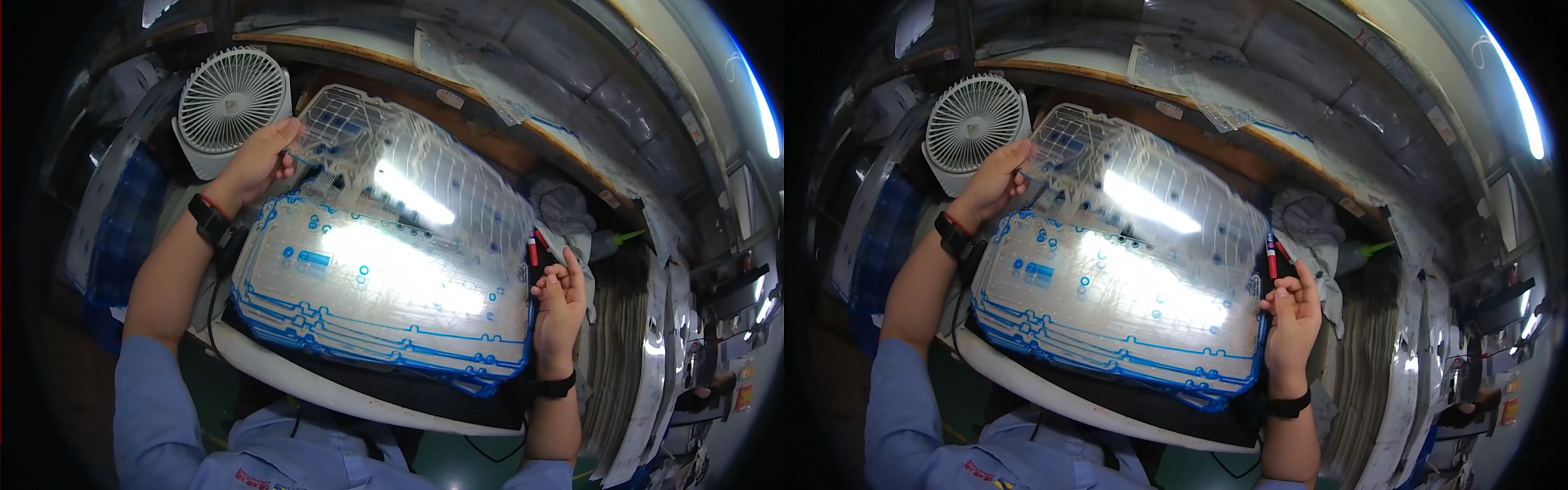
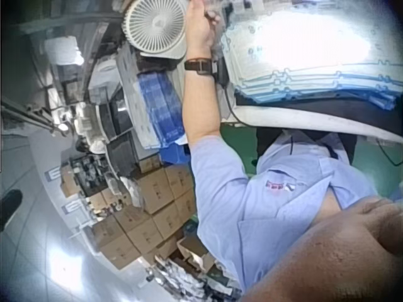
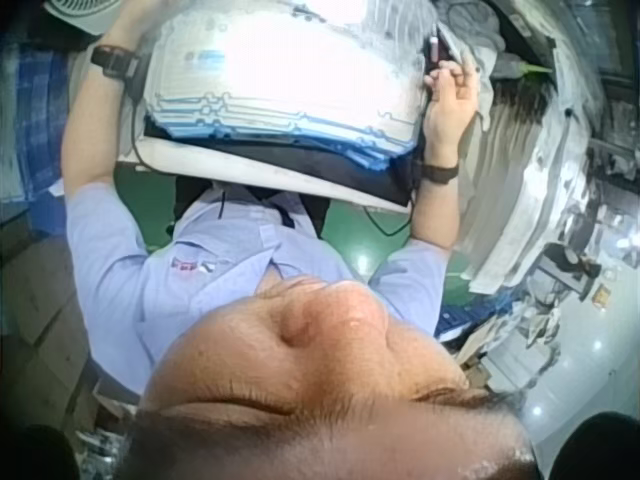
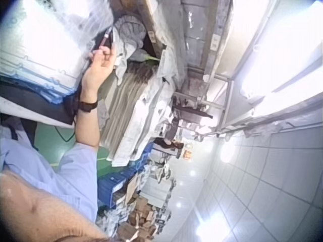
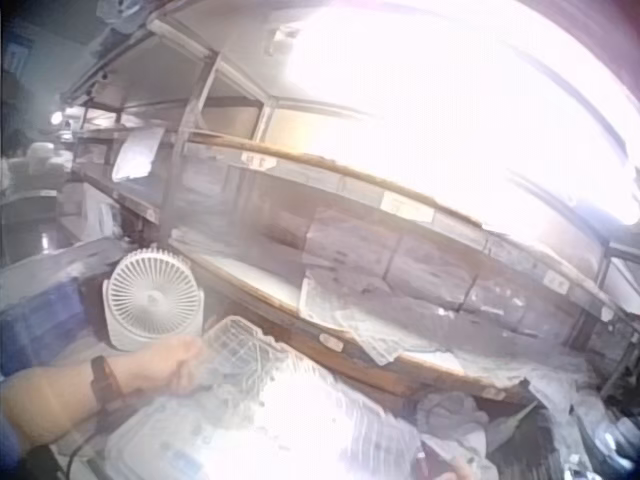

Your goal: Cleaning transparent electronic membrane sheets using a liquid from a squeeze bottle and a cloth.

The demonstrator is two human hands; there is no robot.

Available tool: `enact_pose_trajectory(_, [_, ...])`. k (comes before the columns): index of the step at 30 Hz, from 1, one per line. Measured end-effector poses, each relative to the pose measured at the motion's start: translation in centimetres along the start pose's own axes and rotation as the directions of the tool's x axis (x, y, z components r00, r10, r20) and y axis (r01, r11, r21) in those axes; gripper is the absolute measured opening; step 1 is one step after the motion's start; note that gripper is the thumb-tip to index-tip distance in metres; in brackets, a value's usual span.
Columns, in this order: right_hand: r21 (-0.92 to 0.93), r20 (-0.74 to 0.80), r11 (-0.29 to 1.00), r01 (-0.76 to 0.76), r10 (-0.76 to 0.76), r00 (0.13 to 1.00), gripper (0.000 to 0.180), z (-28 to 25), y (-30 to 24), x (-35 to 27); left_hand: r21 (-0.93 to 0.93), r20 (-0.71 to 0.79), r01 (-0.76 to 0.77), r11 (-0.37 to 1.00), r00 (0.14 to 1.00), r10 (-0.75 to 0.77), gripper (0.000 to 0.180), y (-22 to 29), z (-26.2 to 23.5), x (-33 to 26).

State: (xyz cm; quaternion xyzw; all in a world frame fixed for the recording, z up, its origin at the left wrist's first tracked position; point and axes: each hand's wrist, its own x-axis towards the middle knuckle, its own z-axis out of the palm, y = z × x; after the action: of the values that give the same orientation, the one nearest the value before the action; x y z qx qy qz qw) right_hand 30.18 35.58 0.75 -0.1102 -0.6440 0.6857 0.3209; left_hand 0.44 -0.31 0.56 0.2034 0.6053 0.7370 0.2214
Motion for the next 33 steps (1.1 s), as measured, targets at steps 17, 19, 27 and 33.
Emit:
enact_pose_trajectory(17, [-0.258,0.058,0.966,0.007,0.008,0.998,0.014,-0.7,0.9,0.1,0.057,-0.02,0.009,0.998,1.0,-0.008,0.039,0.0,0.1,0.2])
enact_pose_trajectory(19, [-0.139,0.017,0.99,-0.028,0.03,0.999,0.012,-0.6,0.3,-0.1,-0.029,0.0,0.021,0.999,1.0,-0.021,0.036,0.2,0.8,-0.1])
enact_pose_trajectory(27, [0.009,-0.098,0.997,-0.074,0.075,0.992,0.013,-0.9,0.6,0.4,0.153,0.24,0.138,0.979,0.956,-0.172,0.024,1.0,1.5,-0.8])
enact_pose_trajectory(33, [0.108,-0.061,0.987,-0.122,0.129,0.99,0.02,-0.3,0.1,0.3,0.168,0.245,0.069,0.983,0.963,-0.109,0.018,1.3,1.5,-1.1])
